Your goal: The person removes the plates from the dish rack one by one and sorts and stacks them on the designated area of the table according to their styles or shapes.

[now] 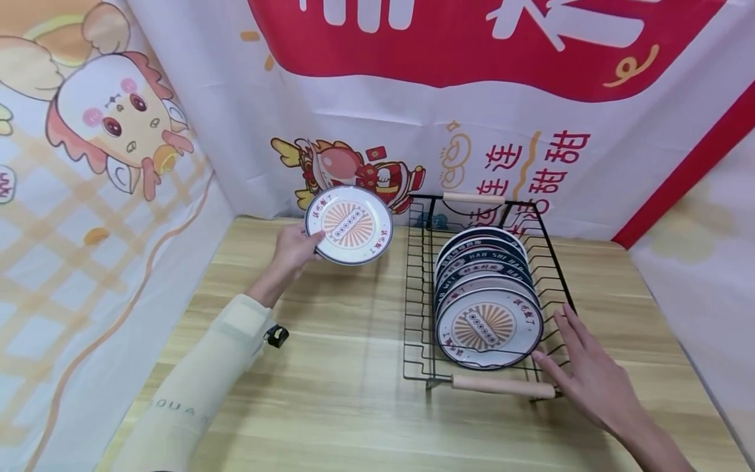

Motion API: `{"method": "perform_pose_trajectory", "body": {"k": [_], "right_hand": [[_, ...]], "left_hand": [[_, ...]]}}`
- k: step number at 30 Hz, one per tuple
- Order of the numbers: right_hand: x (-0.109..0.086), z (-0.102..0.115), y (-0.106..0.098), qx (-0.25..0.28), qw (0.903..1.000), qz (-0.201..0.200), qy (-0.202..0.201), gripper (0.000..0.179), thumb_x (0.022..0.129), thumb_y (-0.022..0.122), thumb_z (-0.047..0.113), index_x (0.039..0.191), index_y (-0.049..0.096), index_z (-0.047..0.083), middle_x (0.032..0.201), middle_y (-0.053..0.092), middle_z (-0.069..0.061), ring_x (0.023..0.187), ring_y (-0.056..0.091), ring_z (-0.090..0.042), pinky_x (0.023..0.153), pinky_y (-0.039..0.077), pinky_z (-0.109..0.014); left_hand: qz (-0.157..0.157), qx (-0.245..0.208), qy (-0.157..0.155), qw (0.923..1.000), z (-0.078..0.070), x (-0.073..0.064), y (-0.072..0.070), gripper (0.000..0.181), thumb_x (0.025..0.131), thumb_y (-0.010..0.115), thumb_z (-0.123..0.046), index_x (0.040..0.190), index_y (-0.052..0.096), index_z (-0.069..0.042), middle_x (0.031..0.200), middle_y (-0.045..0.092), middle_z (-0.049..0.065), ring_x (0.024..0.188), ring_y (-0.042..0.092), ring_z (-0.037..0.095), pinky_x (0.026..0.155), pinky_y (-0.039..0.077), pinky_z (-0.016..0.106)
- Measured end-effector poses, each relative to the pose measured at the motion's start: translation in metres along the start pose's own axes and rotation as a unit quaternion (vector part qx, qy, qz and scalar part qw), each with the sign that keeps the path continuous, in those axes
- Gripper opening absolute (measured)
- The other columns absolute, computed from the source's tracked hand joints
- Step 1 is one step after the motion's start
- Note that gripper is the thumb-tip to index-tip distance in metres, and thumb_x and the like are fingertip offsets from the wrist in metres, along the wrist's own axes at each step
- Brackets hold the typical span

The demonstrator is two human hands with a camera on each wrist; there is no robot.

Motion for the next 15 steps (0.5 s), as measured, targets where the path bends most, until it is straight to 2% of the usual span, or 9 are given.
{"method": "perform_pose_trajectory", "body": {"k": [4,10,15], "right_hand": [[0.000,-0.001,-0.002,-0.004,1.0000,-0.002,-0.001,0.093,0.104,0.060,0.055,0.168,0.017,0.004,0.176,0.011,-0.020,0.139,0.040,-0.062,0.080,0.049,-0.079],[0.001,0.000,-0.002,-0.004,0.9999,-0.010,-0.005,0.092,0.103,0.061,0.054,0.168,0.019,0.003,0.176,0.014,-0.020,0.139,0.041,-0.062,0.079,0.050,-0.079],[0.000,0.000,0.000,0.000,0.9999,-0.013,-0.003,0.092,0.103,0.062,0.054,0.167,0.022,0.002,0.175,0.016,-0.021,0.138,0.042,-0.062,0.080,0.049,-0.080]], "left_hand": [[0.022,0.009,-0.049,0.9985,0.017,0.014,0.003,0.035,0.108,0.061,-0.012,0.136,0.061,0.008,0.093,0.072,0.013,0.061,0.068,0.013,0.064,0.062,0.027],[0.041,0.010,-0.073,0.9964,0.033,0.026,0.013,0.032,0.107,0.060,-0.010,0.132,0.061,0.009,0.085,0.071,0.008,0.060,0.067,0.011,0.077,0.064,0.036],[0.039,0.010,-0.104,0.9938,0.043,0.030,0.021,0.030,0.108,0.059,-0.011,0.132,0.061,0.008,0.088,0.071,0.009,0.061,0.068,0.012,0.085,0.063,0.040]]}}
Point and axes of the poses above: each hand's wrist, its own x-axis towards the middle knuckle, its own y-axis out of the palm, z = x × y, the point moved 3 cm from there along x, towards the middle knuckle
